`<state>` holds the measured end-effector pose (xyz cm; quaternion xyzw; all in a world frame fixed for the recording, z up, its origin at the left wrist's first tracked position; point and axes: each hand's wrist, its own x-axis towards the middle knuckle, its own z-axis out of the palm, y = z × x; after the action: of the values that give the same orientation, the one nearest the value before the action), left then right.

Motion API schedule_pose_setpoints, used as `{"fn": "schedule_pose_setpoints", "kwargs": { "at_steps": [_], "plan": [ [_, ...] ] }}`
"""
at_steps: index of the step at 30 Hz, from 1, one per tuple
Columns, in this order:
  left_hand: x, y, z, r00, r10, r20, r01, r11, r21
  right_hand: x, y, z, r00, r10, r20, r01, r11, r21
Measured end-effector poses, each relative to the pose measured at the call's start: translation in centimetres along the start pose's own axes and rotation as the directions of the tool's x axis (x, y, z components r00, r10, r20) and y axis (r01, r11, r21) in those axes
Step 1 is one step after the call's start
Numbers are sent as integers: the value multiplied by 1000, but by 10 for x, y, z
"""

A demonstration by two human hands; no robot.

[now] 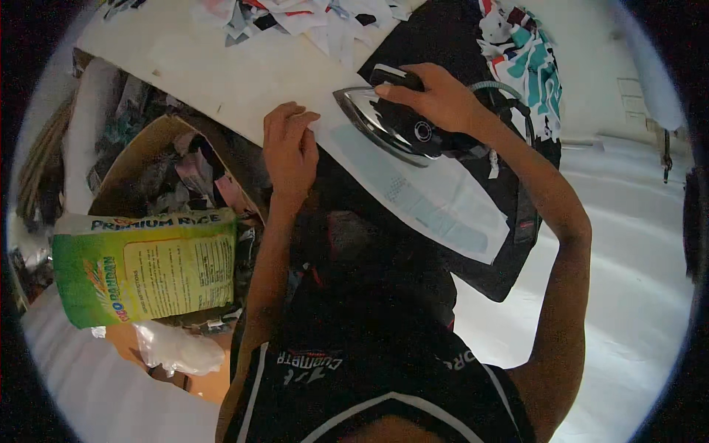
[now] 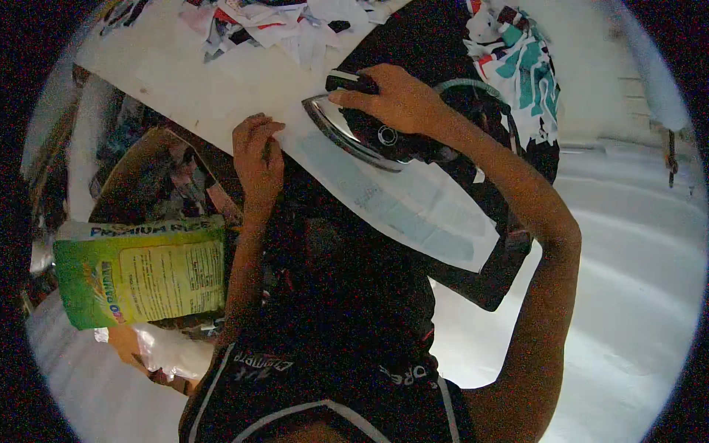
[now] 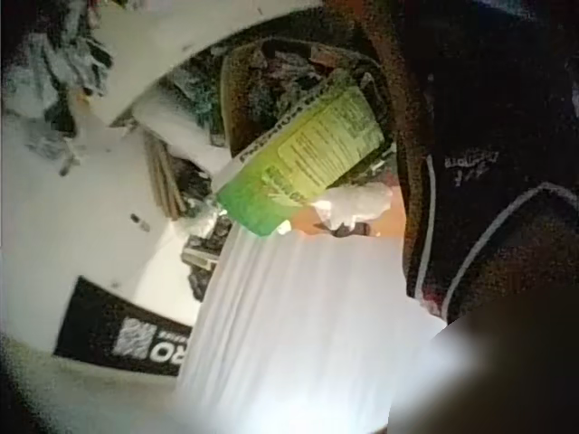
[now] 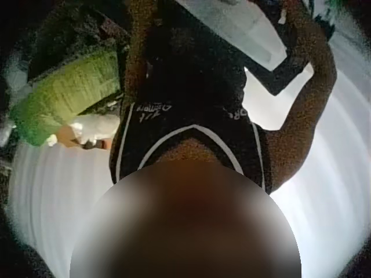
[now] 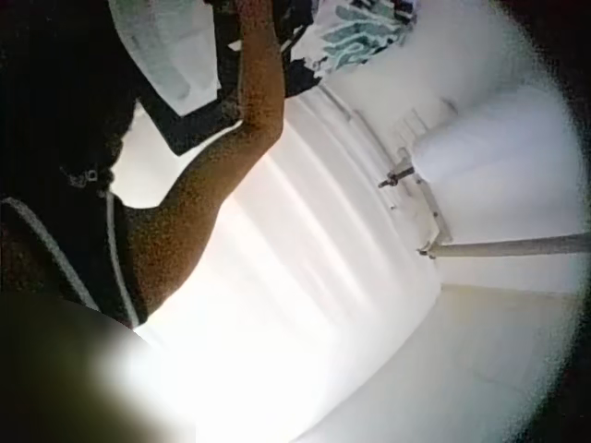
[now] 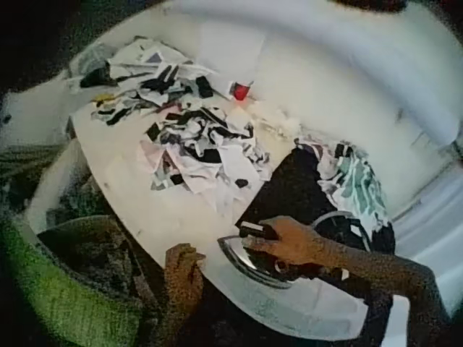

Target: Ironing designs and labels onto black fabric pieces using a hand iron.

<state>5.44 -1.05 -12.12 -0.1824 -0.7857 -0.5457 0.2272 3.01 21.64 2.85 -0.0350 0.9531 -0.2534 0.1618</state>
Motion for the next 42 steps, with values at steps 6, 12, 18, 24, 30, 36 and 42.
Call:
{"fn": "schedule_pose_setpoints", "kwargs": {
  "at_steps": [6, 12, 18, 24, 30, 36, 42],
  "plan": [
    [0, -2, 1, 991, 47, 123, -75, 969, 235, -1, -6, -7, 996, 62, 72, -61, 998, -7],
    [1, -1, 0, 990, 0, 140, -32, 973, 227, -1, -1, -5, 990, 113, 81, -108, 993, -56],
    [0, -5, -2, 990, 33, 139, -66, 968, 243, -2, 0, -4, 981, 176, 83, -171, 983, -62],
    [1, -4, -2, 988, 48, 144, -82, 967, 242, 4, 18, 2, 988, 157, -4, -156, 985, 78],
    [2, -2, -1, 988, 70, 140, -103, 963, 248, -3, 25, -1, 988, -138, -62, 140, 990, 33],
    [0, -2, -2, 990, 74, 122, -102, 963, 250, -2, 14, -19, 960, 262, 104, -267, 963, 39],
    [0, -3, -4, 989, 83, 127, -111, 965, 237, -5, 18, -22, 940, 312, 136, -325, 942, 83]
  ]
}}
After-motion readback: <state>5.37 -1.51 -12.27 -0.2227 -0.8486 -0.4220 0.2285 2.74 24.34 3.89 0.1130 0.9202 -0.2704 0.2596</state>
